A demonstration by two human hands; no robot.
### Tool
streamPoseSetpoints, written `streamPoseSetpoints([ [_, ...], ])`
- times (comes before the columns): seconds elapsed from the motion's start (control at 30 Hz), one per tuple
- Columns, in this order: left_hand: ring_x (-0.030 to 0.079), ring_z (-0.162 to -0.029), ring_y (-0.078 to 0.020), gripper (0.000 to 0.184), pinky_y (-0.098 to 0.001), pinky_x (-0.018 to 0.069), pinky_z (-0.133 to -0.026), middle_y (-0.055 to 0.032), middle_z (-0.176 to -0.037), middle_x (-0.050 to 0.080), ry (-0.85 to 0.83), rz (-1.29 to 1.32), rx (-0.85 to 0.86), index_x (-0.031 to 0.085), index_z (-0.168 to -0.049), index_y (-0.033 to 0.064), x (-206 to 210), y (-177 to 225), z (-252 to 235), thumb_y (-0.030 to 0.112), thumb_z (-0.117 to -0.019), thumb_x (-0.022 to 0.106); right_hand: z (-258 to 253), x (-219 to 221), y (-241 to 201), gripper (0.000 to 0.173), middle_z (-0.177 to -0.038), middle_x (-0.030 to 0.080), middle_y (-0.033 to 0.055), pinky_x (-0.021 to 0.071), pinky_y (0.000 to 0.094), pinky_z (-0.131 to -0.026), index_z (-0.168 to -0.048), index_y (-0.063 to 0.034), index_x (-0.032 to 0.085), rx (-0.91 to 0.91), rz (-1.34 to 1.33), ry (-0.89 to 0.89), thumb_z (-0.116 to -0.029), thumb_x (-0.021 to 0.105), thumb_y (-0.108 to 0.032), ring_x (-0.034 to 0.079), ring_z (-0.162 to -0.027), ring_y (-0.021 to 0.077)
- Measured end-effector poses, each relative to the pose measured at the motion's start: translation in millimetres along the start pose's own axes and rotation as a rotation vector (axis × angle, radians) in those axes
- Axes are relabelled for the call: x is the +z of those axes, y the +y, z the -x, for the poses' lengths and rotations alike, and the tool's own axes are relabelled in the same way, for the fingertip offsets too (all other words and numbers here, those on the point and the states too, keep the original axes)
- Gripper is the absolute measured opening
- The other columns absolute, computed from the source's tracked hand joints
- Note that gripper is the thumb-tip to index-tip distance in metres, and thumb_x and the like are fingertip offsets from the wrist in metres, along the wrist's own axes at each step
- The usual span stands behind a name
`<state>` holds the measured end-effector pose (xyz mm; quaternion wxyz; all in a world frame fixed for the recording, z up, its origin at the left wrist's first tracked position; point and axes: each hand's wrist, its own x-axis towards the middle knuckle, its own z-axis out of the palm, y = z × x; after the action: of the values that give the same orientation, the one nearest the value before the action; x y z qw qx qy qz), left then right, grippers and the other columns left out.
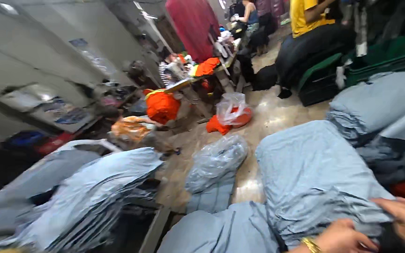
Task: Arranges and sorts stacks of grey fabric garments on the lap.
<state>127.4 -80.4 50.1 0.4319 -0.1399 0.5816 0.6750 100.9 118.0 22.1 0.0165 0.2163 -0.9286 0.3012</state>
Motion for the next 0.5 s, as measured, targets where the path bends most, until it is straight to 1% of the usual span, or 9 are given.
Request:
streamPoseSetpoints([
  [0.03, 0.066, -0.061, -0.0131, 0.020, -0.0258, 0.0555, -0.053, -0.0070, -0.082, 0.066, -0.048, 0.037, 0.006, 0.047, -0.117, 0.0035, -3.9, 8.4, 4.6, -0.003, -0.0976, 0.049, 12.0, 11.0, 1.4, 0.049, -0.117, 0.072, 0.0266, 0.0429, 0.0739, -0.102, -0.120, 0.0042, 0.072, 0.050, -0.014, -0.060, -0.0734, 0.068, 0.019, 0.067, -0.113, 0.0486],
  [0.1, 0.061, -0.051, -0.0100, 0.014, -0.0230, 0.0523, -0.047, -0.0031, -0.068, 0.064, -0.105, 0.099, 0.017, 0.051, -0.104, 0.0060, -9.5, 22.0, 5.2, -0.004, -0.0946, 0.047, 19.6, 13.1, -9.3, 0.068, -0.148, 0.053, 0.0255, 0.0258, 0.0722, -0.116, -0.146, 0.0017, 0.051, 0.296, -0.067, -0.356, -0.0816, 0.074, 0.001, 0.044, -0.142, 0.0446],
  [0.17, 0.060, -0.047, -0.0082, 0.015, -0.0215, 0.0513, -0.044, -0.0015, -0.061, 0.062, -0.120, 0.142, 0.046, 0.053, -0.094, 0.0072, -14.9, 31.2, 4.7, -0.004, -0.0939, 0.043, 8.8, 8.4, -14.6, 0.064, -0.153, 0.049, 0.0187, 0.0173, 0.0681, -0.121, -0.149, -0.0044, 0.049, 0.427, -0.037, -0.406, -0.0887, 0.071, -0.010, 0.035, -0.150, 0.0380],
  [0.23, 0.063, -0.050, -0.0099, 0.016, -0.0235, 0.0543, -0.046, -0.0027, -0.066, 0.066, -0.065, 0.185, 0.116, 0.053, -0.095, 0.0088, -22.6, 30.0, 12.3, -0.002, -0.0937, 0.041, -0.1, 10.1, -8.5, 0.041, -0.132, 0.065, 0.0182, 0.0300, 0.0650, -0.117, -0.130, -0.0040, 0.065, 0.384, 0.039, -0.222, -0.0891, 0.068, -0.007, 0.053, -0.135, 0.0382],
  [0.3, 0.069, -0.061, -0.0144, 0.028, -0.0281, 0.0590, -0.052, -0.0074, -0.090, 0.071, 0.095, 0.220, 0.282, 0.055, -0.117, 0.0037, -30.3, 14.3, 23.6, 0.000, -0.0940, 0.039, -13.4, 6.5, -0.8, 0.023, -0.104, 0.073, 0.0188, 0.0491, 0.0595, -0.100, -0.109, -0.0006, 0.072, 0.232, 0.045, 0.004, -0.0868, 0.066, 0.002, 0.070, -0.105, 0.0373],
  [0.33, 0.069, -0.066, -0.0144, 0.036, -0.0279, 0.0587, -0.054, -0.0089, -0.103, 0.071, 0.196, 0.209, 0.374, 0.051, -0.129, 0.0006, -34.3, -0.8, 29.3, -0.001, -0.0955, 0.038, -21.7, -1.7, -3.5, 0.022, -0.102, 0.073, 0.0194, 0.0531, 0.0586, -0.094, -0.108, 0.0003, 0.071, 0.189, 0.021, 0.033, -0.0885, 0.063, 0.004, 0.071, -0.101, 0.0377],
  [0.4, 0.066, -0.062, -0.0091, 0.035, -0.0232, 0.0546, -0.052, -0.0059, -0.103, 0.073, 0.399, 0.184, 0.421, 0.052, -0.126, 0.0010, -35.1, -34.4, 38.2, -0.005, -0.0949, 0.038, -36.1, -16.0, -13.0, 0.022, -0.101, 0.072, 0.0204, 0.0562, 0.0591, -0.083, -0.108, 0.0012, 0.071, 0.135, 0.002, 0.022, -0.0895, 0.060, 0.006, 0.071, -0.095, 0.0389],
  [0.47, 0.064, -0.059, -0.0090, 0.029, -0.0231, 0.0528, -0.051, -0.0076, -0.097, 0.073, 0.471, 0.236, 0.251, 0.054, -0.121, -0.0003, -24.3, -52.4, 33.7, -0.007, -0.0962, 0.040, -46.9, -27.2, -21.1, 0.021, -0.101, 0.072, 0.0213, 0.0550, 0.0601, -0.081, -0.109, 0.0011, 0.070, 0.130, 0.014, -0.053, -0.0917, 0.059, 0.004, 0.071, -0.095, 0.0401],
  [0.5, 0.065, -0.065, -0.0121, 0.033, -0.0252, 0.0536, -0.055, -0.0112, -0.102, 0.070, 0.462, 0.310, 0.164, 0.052, -0.126, -0.0021, -17.7, -53.4, 23.0, -0.006, -0.0966, 0.040, -49.6, -30.6, -23.7, 0.021, -0.100, 0.072, 0.0216, 0.0546, 0.0599, -0.081, -0.110, 0.0009, 0.070, 0.126, 0.024, -0.080, -0.0930, 0.058, 0.003, 0.071, -0.095, 0.0403],
])
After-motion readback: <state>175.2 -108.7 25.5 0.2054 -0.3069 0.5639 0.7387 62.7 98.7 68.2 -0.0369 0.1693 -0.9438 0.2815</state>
